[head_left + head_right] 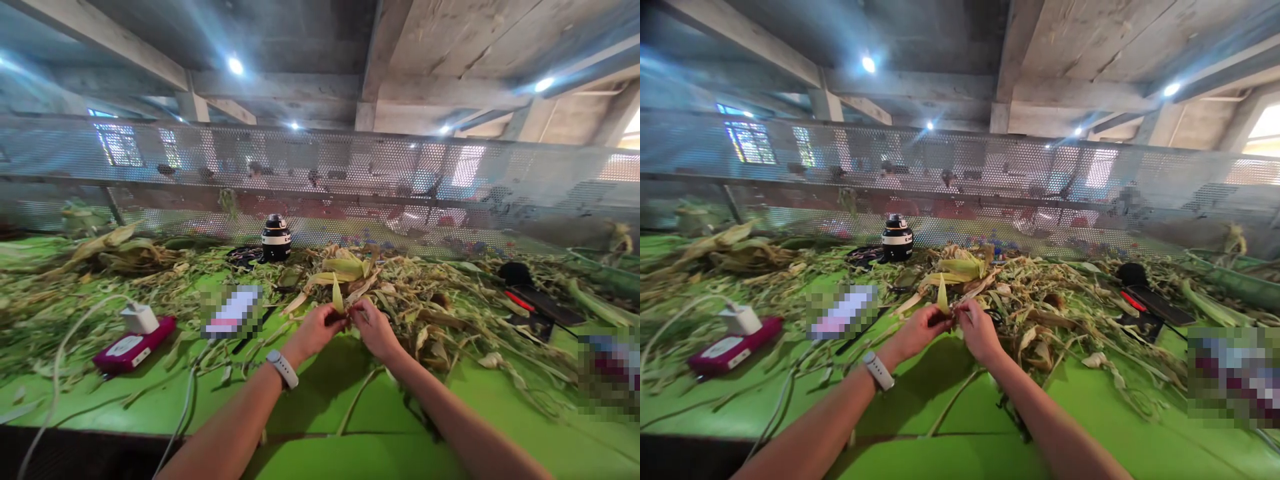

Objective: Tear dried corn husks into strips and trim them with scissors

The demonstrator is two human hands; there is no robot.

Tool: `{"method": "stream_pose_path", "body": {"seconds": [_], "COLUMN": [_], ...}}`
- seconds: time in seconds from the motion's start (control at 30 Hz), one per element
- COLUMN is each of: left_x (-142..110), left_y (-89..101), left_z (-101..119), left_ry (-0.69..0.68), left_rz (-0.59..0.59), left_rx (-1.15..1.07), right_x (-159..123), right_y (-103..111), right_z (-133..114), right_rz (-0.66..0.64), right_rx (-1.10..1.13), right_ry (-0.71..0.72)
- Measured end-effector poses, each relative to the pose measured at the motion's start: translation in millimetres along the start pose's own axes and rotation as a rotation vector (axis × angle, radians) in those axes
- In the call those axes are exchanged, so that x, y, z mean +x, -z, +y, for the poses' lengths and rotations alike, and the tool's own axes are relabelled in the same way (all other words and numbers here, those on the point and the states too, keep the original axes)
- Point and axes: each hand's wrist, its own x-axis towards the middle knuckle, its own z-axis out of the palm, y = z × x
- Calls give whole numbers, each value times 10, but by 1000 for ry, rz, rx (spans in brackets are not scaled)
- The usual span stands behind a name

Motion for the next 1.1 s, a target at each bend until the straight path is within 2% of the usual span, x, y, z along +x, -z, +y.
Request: {"method": "stream_pose_path", "body": {"seconds": [0.17, 0.3, 0.37, 0.5, 0.73, 0.83, 0.9, 1.1], "left_x": [36, 38, 33, 17, 6, 0, -2, 28], "left_y": [51, 80, 84, 73, 41, 33, 20, -1], "left_z": [-29, 27, 53, 92, 85, 76, 70, -15], "left_ry": [7, 80, 105, 154, 320, 383, 358, 142], "left_rz": [5, 105, 152, 162, 187, 172, 158, 152], "left_rx": [-36, -98, -136, -258, -627, -623, -579, -321], "right_x": [18, 19, 20, 18, 3, -6, -14, -48], "right_y": [28, 42, 11, -84, -133, -131, -130, -154], "right_z": [-1, -26, -4, 64, 28, 9, 10, 42], "right_rz": [-44, -133, -122, -50, -23, -45, -51, -48], "right_rx": [105, 159, 185, 310, 458, 472, 466, 341], "right_ry": [-58, -46, -61, -86, -41, -24, -18, -56]}}
